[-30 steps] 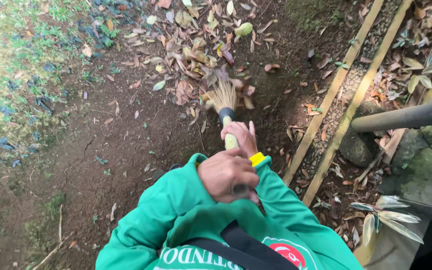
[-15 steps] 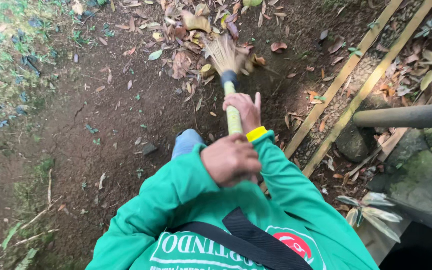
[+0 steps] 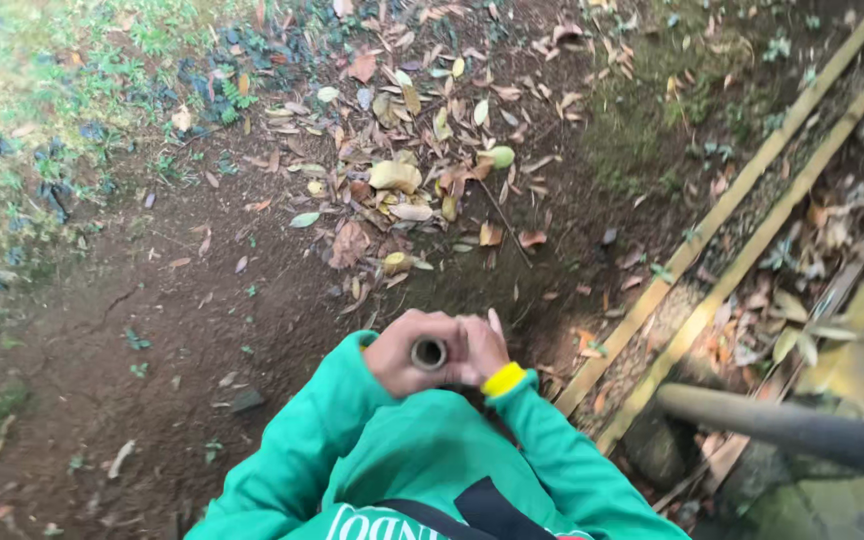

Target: The person sweeps dry leaves and dirt across the ground using a broom.

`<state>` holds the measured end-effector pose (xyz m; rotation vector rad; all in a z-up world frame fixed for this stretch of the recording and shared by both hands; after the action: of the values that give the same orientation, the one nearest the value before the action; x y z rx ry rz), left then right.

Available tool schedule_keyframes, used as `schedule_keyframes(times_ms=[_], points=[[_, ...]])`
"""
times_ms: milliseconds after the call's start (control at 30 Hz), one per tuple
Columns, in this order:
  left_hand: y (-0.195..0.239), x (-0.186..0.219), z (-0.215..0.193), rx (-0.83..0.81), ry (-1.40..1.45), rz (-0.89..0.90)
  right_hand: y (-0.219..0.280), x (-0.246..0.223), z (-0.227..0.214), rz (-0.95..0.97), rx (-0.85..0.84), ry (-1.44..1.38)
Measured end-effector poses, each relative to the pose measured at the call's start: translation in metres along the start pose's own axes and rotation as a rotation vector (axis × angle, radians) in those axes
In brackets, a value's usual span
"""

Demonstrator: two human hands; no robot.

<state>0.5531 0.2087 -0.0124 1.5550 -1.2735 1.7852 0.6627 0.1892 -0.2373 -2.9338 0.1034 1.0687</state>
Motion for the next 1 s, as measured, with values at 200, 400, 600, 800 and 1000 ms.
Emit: schedule_keyframes(times_ms=[200,400,600,800,1000], points=[[-0.083,-0.001,0.017,-0.027,-0.274,0.268,-0.098,-0.010,-0.097,-0.281,0.238,-0.084],[-0.124,0.053,0.030,-0.196,-0.195,0.420,-0.050,-0.041,-0.186,-0.310,0.673,-0.366],[-0.179,-0.039,0.010,-0.046,0.122,-0.005,-0.088,0.110,-0.136,-0.229,0.200,-0.182],[-0.234,-0.052,0.034,0.164,-0.302,0.212,-0.201,0.146,-0.162,-0.239,0.058,-0.042],[-0.270,0.010,0.058,0.166,-0.542,0.351,-0.238,0.088,-0.236,-0.558,0.051,-0.090]])
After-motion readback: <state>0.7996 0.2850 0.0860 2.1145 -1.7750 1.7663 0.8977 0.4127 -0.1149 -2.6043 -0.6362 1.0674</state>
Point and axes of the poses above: each hand's wrist, its own y-axis away from the middle knuckle, its own z-axis out of the palm, x = y × z, the point moved 10 cm from there along -y, towards the middle knuckle, and after that the axes turned 5 degrees about x, right-handed, at the moved point
